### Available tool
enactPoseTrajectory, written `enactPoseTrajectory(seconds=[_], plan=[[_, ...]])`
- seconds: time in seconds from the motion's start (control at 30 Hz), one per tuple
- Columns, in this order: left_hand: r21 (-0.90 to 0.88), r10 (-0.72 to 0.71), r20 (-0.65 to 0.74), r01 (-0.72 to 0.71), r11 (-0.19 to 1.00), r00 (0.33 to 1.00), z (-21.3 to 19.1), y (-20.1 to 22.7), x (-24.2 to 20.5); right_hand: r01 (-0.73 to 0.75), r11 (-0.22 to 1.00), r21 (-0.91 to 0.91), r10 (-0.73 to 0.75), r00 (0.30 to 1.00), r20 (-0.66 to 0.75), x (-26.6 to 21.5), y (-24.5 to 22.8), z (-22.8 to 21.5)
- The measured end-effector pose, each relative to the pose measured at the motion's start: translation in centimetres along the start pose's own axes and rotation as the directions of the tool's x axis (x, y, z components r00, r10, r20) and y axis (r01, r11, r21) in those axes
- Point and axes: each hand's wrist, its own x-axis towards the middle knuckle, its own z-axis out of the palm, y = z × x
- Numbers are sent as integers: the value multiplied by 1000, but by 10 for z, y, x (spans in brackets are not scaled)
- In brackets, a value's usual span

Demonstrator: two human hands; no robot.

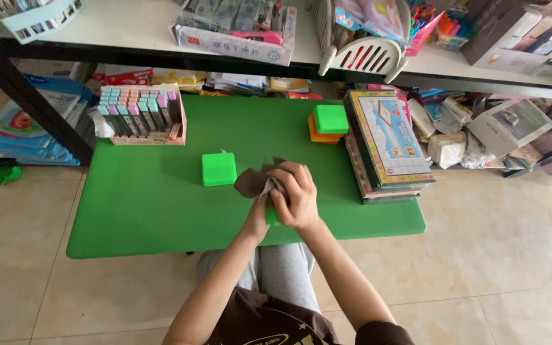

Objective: Wiping colored plastic blocks with a cloth and organizing them on a table.

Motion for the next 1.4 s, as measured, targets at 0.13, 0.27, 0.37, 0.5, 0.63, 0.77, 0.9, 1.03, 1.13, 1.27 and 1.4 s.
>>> enactPoseTrajectory(seconds=[0.13, 0.27, 0.37, 0.5, 0.63, 0.77, 0.9, 1.03, 1.13, 1.27, 1.4], plan=[[-102, -73, 227, 99, 990, 971, 14, 8, -11, -17, 999, -47, 20, 998, 55, 4, 19, -9], [-169, -212, 28, 213, 962, 977, 41, 37, -20, -26, 998, -51, 30, 995, 91, -3, 38, -10], [-159, -237, -4, 233, 959, 972, 34, 39, -14, -64, 997, -48, 68, 995, 77, -4, 39, -11], [-29, -221, 58, 223, 974, 974, 32, 53, -11, -102, 994, -49, 103, 995, 10, -11, 17, -11], [51, -238, 62, 235, 971, 969, 46, 73, -3, -146, 989, 13, 147, 989, -24, -15, 0, -10], [106, -186, 124, 173, 979, 975, 36, 62, 2, -46, 995, 85, 50, 998, -42, -2, -16, -10], [-132, -253, 49, 258, 957, 966, 26, 55, 7, 81, 995, 65, -83, 996, 31, 11, -11, -7], [-185, -274, 51, 278, 942, 960, 15, 52, -11, 7, 987, 161, -23, 995, 101, 6, 27, 1], [16, -215, 97, 215, 977, 972, 5, 56, -20, -104, 972, 210, 67, 982, 176, 1, 49, 1], [176, -184, 134, 159, 972, 974, -22, 27, -16, -229, 955, 187, 195, 963, 184, -31, 86, 11], [-96, -77, 34, 80, 992, 996, 39, 100, -25, -542, 638, 548, 617, 785, 57, -44, 108, 24]])
